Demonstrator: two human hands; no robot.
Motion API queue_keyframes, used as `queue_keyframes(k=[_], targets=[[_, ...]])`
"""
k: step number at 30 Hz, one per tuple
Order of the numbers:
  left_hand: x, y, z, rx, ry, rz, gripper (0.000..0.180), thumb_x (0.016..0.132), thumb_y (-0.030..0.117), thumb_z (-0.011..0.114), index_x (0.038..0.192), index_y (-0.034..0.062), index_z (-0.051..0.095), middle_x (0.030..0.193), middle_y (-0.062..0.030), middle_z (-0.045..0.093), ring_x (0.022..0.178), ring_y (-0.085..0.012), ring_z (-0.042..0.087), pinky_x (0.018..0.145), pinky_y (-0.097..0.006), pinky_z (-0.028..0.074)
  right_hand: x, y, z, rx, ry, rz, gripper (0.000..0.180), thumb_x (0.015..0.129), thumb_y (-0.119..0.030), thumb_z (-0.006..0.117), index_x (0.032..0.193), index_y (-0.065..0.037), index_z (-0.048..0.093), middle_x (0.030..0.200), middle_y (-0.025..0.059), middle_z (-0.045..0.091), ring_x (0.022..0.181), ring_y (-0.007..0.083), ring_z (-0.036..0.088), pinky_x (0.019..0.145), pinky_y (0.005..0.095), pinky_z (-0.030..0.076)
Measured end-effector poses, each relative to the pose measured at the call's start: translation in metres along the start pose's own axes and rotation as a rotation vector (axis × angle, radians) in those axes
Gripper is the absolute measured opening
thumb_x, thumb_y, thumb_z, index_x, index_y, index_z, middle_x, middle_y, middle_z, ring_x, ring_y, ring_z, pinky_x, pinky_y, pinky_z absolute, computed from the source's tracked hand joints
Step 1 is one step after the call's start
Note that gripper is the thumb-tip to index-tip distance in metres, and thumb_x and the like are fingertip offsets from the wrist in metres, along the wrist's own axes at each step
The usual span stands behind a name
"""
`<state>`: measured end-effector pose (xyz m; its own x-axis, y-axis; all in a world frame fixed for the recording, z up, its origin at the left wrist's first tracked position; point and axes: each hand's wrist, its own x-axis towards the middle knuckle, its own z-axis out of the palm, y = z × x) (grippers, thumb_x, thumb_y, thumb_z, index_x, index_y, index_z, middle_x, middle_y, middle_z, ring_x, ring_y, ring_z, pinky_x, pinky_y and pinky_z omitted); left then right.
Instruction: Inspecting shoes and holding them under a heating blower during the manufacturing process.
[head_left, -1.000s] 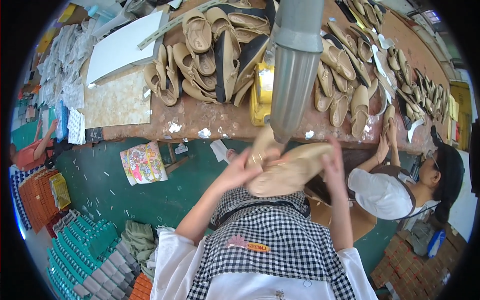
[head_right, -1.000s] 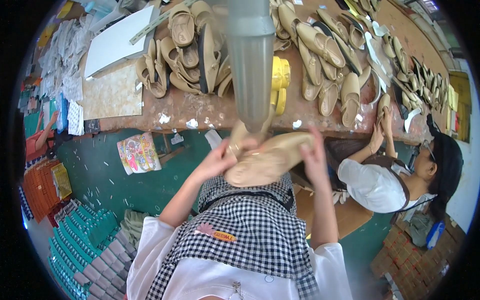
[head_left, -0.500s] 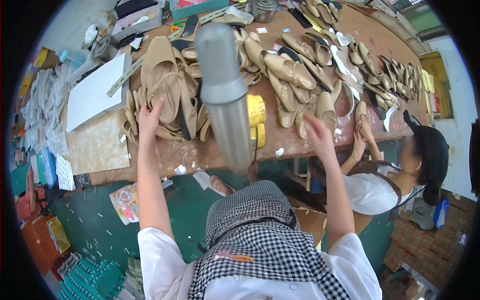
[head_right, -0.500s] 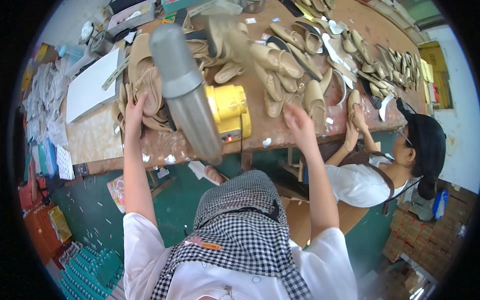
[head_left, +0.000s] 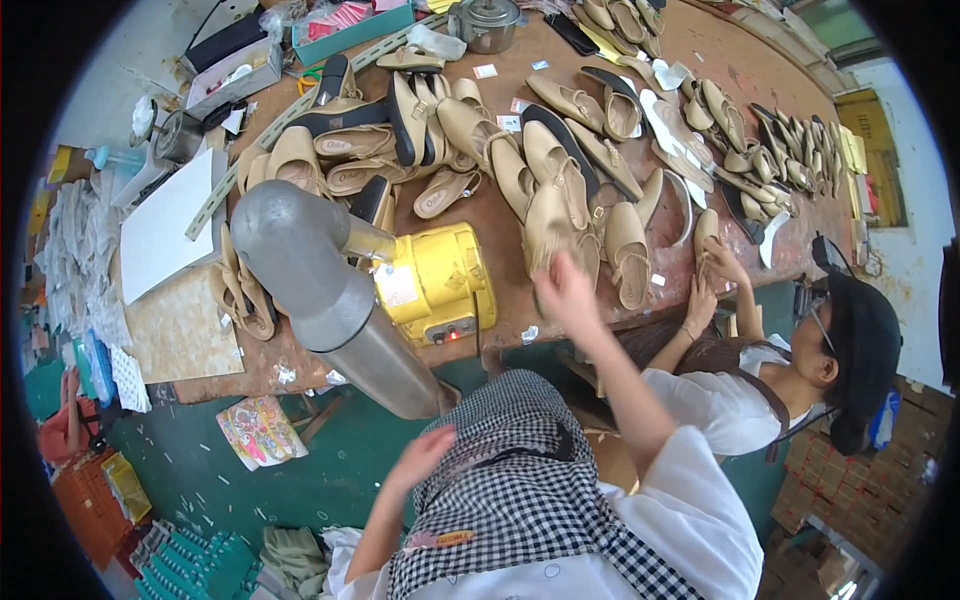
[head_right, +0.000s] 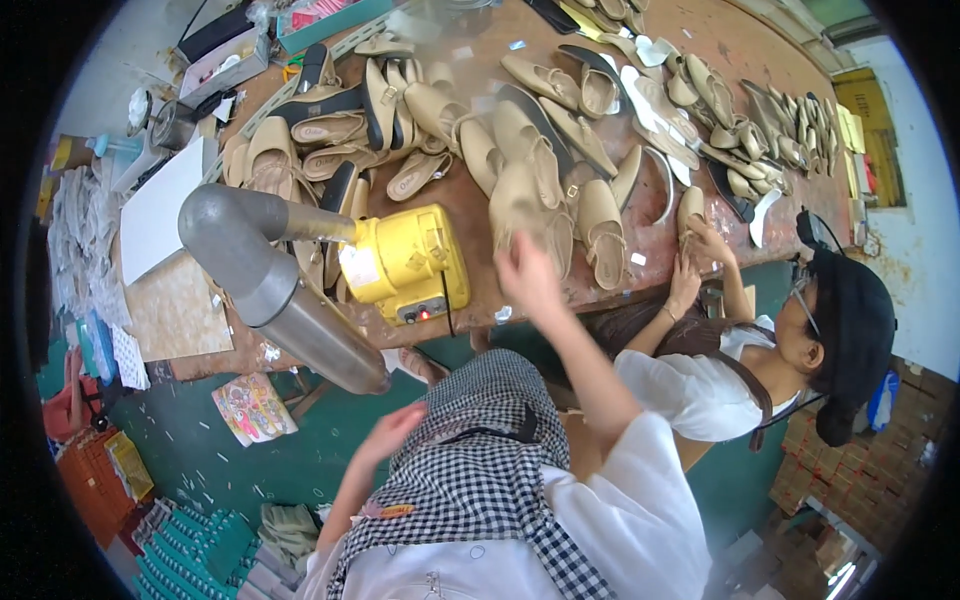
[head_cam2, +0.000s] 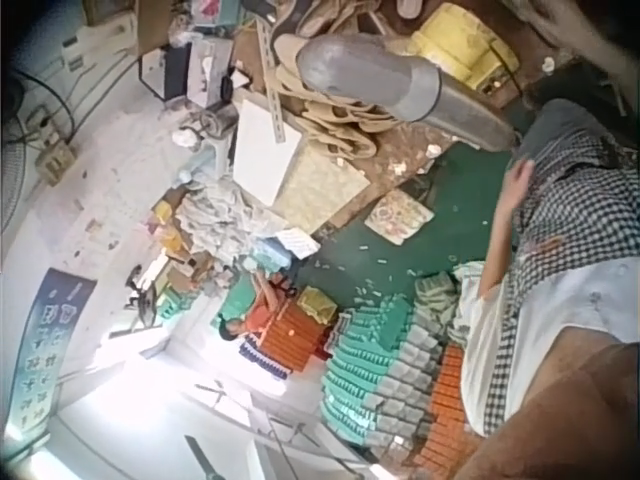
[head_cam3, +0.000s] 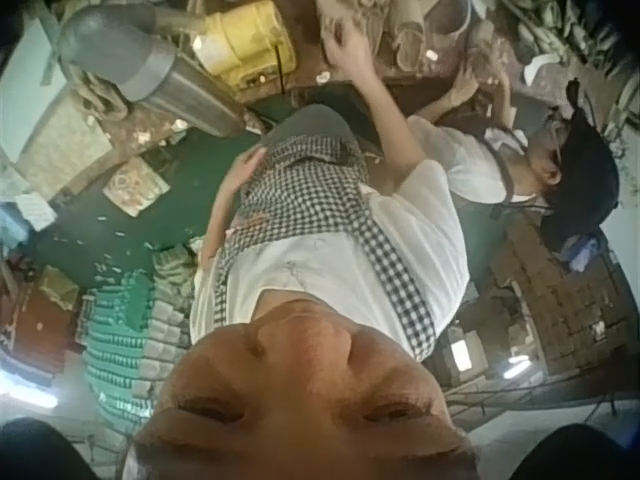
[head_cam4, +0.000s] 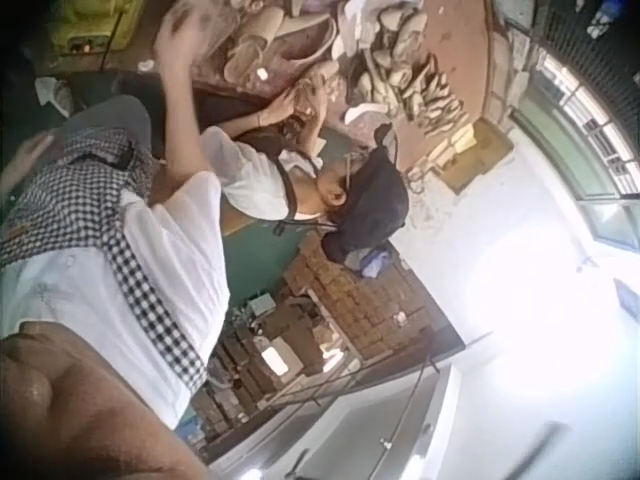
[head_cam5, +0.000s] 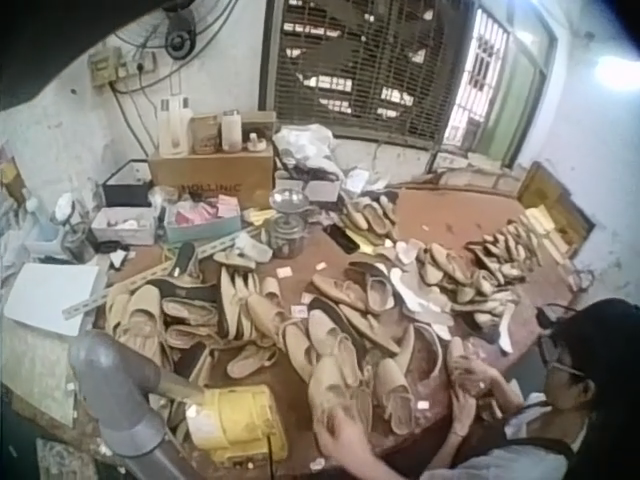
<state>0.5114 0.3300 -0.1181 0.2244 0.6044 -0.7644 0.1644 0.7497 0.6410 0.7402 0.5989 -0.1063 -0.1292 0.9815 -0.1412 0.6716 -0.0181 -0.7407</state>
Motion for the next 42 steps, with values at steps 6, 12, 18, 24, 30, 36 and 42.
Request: queue_keyframes(k=[6,12,18,24,30,36,42], targets=[[0.064,0.077,0.07,-0.888,-0.021,0.051,0.064,0.086,0.026,0.056,0.136,0.0053,0.023,0.121,-0.0107,0.048,0.11,-0.0177,0.049,0.093,-0.03,0.04,-0.082,-0.031,-0.028,0.485,-1.055,0.121,0.013,0.081,-0.009,0.059,0.09,-0.001,0.058,0.071,0.0037,0.06,0.062,0.0101,0.056,0.055,0.0249,0.047],[0.048,0.076,0.077,-0.831,-0.128,-0.132,0.062,0.08,0.014,0.059,0.133,0.0051,0.026,0.123,-0.0091,0.046,0.109,-0.0184,0.049,0.091,-0.03,0.041,0.088,0.07,0.01,-0.524,0.344,-0.257,0.04,0.077,-0.012,0.058,0.113,0.003,0.047,0.092,0.022,0.058,0.081,0.0373,0.057,0.071,0.044,0.047],[0.039,0.071,0.076,-0.974,-0.124,-0.205,0.054,0.087,0.017,0.048,0.135,0.0072,0.026,0.126,-0.0082,0.045,0.113,-0.0204,0.047,0.091,-0.034,0.043,0.063,0.027,0.037,-0.218,0.106,-0.069,0.032,0.075,-0.013,0.058,0.103,-0.002,0.047,0.079,0.0177,0.059,0.074,0.0365,0.058,0.065,0.0445,0.046],[0.07,0.065,0.088,-0.918,-0.124,-0.022,0.052,0.095,0.04,0.033,0.136,0.0097,0.025,0.134,-0.0081,0.038,0.123,-0.021,0.038,0.1,-0.039,0.035,-0.082,-0.005,0.015,0.221,-0.115,0.039,0.029,0.074,-0.006,0.061,0.1,-0.001,0.049,0.062,0.0011,0.049,0.055,0.007,0.047,0.05,0.0246,0.04],[0.091,0.05,0.089,-1.145,-0.101,-0.12,0.05,0.089,0.029,0.052,0.131,0.0094,0.033,0.124,-0.0078,0.047,0.111,-0.0196,0.05,0.093,-0.035,0.043,-0.109,0.022,0.0,0.438,-0.592,-0.017,0.027,0.085,-0.011,0.054,0.109,0.001,0.053,0.074,0.0068,0.062,0.066,0.0142,0.06,0.063,0.0274,0.049],[0.088,0.056,0.094,-1.039,0.037,-0.131,0.046,0.086,0.019,0.056,0.126,0.0056,0.039,0.118,-0.008,0.053,0.106,-0.0193,0.053,0.09,-0.033,0.044,-0.069,0.068,0.019,0.375,-0.113,0.369,0.022,0.085,-0.015,0.055,0.101,0.0,0.056,0.073,0.0051,0.061,0.056,0.0097,0.056,0.045,0.0221,0.044],[0.07,0.059,0.091,-0.856,0.064,-0.007,0.058,0.084,0.019,0.06,0.132,0.005,0.031,0.125,-0.0082,0.047,0.112,-0.017,0.047,0.093,-0.029,0.04,-0.093,0.063,0.018,0.461,-0.124,0.323,0.023,0.085,-0.015,0.055,0.101,0.001,0.056,0.072,0.0074,0.06,0.055,0.0108,0.056,0.042,0.0227,0.043]])
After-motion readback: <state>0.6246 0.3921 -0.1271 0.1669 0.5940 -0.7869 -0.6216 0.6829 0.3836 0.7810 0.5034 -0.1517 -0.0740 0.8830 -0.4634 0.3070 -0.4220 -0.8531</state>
